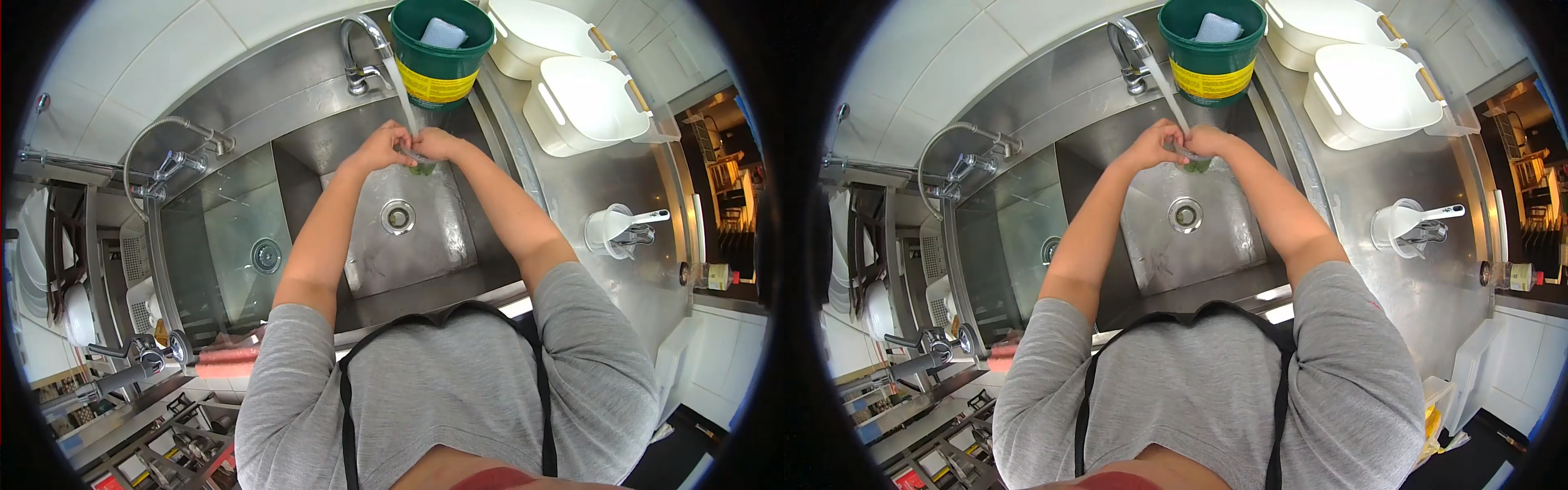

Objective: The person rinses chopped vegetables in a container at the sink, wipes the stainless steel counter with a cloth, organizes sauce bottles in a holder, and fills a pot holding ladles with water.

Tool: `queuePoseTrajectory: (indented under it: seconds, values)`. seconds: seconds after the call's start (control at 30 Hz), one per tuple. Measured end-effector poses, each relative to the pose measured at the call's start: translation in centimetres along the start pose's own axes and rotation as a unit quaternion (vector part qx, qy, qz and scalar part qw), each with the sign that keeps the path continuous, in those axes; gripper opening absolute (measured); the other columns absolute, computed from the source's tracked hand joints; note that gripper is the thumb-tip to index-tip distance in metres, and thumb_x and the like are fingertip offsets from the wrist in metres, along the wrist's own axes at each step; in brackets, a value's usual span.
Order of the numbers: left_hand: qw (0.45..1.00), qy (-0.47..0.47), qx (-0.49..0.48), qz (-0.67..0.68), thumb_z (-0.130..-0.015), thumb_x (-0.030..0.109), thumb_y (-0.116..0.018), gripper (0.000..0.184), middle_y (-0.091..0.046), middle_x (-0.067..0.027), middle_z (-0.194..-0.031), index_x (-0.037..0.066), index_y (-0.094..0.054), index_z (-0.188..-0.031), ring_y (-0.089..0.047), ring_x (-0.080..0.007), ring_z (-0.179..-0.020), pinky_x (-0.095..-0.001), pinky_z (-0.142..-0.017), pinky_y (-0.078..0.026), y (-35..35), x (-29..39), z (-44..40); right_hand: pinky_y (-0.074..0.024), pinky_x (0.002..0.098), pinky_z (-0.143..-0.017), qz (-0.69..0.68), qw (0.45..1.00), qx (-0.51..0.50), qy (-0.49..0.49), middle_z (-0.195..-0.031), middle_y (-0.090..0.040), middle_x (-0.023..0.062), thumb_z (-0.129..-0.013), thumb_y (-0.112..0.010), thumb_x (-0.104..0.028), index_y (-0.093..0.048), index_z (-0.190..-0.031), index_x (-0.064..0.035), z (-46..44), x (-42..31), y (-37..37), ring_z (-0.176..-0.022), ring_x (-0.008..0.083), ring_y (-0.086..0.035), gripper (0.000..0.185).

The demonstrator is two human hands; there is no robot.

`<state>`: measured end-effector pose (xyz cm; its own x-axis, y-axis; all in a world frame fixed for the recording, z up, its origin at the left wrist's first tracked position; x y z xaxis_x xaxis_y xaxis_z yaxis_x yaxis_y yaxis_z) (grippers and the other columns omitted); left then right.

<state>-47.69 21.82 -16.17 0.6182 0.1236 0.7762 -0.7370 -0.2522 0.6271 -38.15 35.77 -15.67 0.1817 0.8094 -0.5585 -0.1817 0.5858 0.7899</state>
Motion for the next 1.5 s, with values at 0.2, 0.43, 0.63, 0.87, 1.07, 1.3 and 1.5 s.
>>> queuePoseTrajectory:
  seconds: [0.2, 0.43, 0.63, 0.87, 1.07, 1.3, 1.5]
  values:
    - [0.992, 0.013, 0.074, 0.103, -0.055, 0.01, -0.085, 0.039, -0.048, -0.0067, -0.105, 0.007, -0.055, -0.08, -0.052, -0.0193, -0.097, -0.031, -0.073, -0.05, -1.0, 0.8, -0.4, -0.0485, 0.043, -0.074, 0.086, 0.996, 0.012, -0.019, -0.087, -0.065, 0.021, -0.076, -0.06, -0.027, -0.068, -0.086, -0.0028, -0.4, 0.0, 1.6, -0.083, 0.0373, -0.062, 0.028]
    - [0.977, 0.105, -0.046, 0.178, -0.067, 0.009, -0.08, 0.031, -0.061, -0.002, -0.09, 0.006, -0.056, -0.086, -0.058, -0.0107, -0.074, -0.023, -0.064, -0.047, 0.2, -0.1, -0.6, -0.0485, 0.0396, -0.069, 0.086, 0.99, -0.1, -0.051, -0.087, -0.066, 0.019, -0.075, -0.062, -0.031, -0.066, -0.09, 0.0021, -1.4, 0.5, 2.4, -0.081, 0.0311, -0.064, 0.036]
    - [0.968, 0.153, -0.084, 0.18, -0.067, 0.007, -0.079, 0.033, -0.064, -0.0014, -0.087, 0.004, -0.059, -0.093, -0.059, -0.01, -0.076, -0.0254, -0.068, -0.048, 1.6, 0.5, -1.3, -0.0454, 0.0357, -0.063, -0.072, 0.976, -0.163, -0.121, -0.091, -0.063, 0.0106, -0.077, -0.061, -0.029, -0.063, -0.099, 0.0017, -1.8, 1.1, 2.5, -0.074, 0.0199, -0.058, 0.038]
    - [0.995, 0.067, -0.002, 0.08, -0.066, 0.004, -0.078, 0.047, -0.058, -0.005, -0.109, 0.004, -0.061, -0.109, -0.06, -0.0187, -0.098, -0.0321, -0.083, -0.051, 1.3, 0.8, -1.9, -0.0477, 0.0387, -0.074, 0.058, 0.991, -0.112, -0.041, -0.099, -0.066, 0.0132, -0.077, -0.059, -0.026, -0.065, -0.106, -0.0098, -2.1, 0.4, 4.1, -0.085, 0.0283, -0.063, 0.033]
    - [0.984, 0.022, 0.096, 0.149, -0.064, -0.003, -0.076, 0.048, -0.044, -0.0055, -0.126, 0.004, -0.06, -0.108, -0.055, -0.0227, -0.109, -0.0363, -0.087, -0.052, 0.5, 2.1, -2.1, -0.0475, 0.0402, -0.077, 0.127, 0.99, -0.06, 0.012, -0.093, -0.067, 0.016, -0.076, -0.058, -0.023, -0.067, -0.099, -0.0101, -2.6, 0.8, 5.4, -0.087, 0.0323, -0.063, 0.028]
    - [0.994, 0.027, 0.052, 0.093, -0.063, -0.002, -0.077, 0.037, -0.047, -0.0043, -0.12, 0.003, -0.06, -0.095, -0.056, -0.0197, -0.105, -0.0338, -0.086, -0.053, 2.7, 3.1, -0.8, -0.0484, 0.0401, -0.078, 0.133, 0.988, -0.071, 0.012, -0.098, -0.066, 0.0151, -0.075, -0.059, -0.024, -0.068, -0.099, -0.0105, -2.2, -0.8, 4.6, -0.091, 0.0309, -0.063, 0.029]
    - [0.997, 0.02, -0.041, 0.067, -0.066, 0.009, -0.08, 0.031, -0.057, 0.0012, -0.094, 0.007, -0.057, -0.088, -0.058, -0.013, -0.091, -0.0304, -0.078, -0.052, 4.9, 2.0, -0.3, -0.0504, 0.0369, -0.072, 0.011, 0.993, -0.115, 0.026, -0.098, -0.066, 0.0139, -0.08, -0.06, -0.025, -0.065, -0.1, -0.0045, 0.0, -3.5, 4.7, -0.086, 0.0261, -0.065, 0.029]
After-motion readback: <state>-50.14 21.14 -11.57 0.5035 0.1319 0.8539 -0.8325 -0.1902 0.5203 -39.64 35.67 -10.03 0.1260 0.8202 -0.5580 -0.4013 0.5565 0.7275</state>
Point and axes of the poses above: each hand's wrist, its own z-axis away from the middle knuckle, its own y-axis out of the back of the hand, x = y × z, the point moved 1 cm from there along -z, towards the middle knuckle
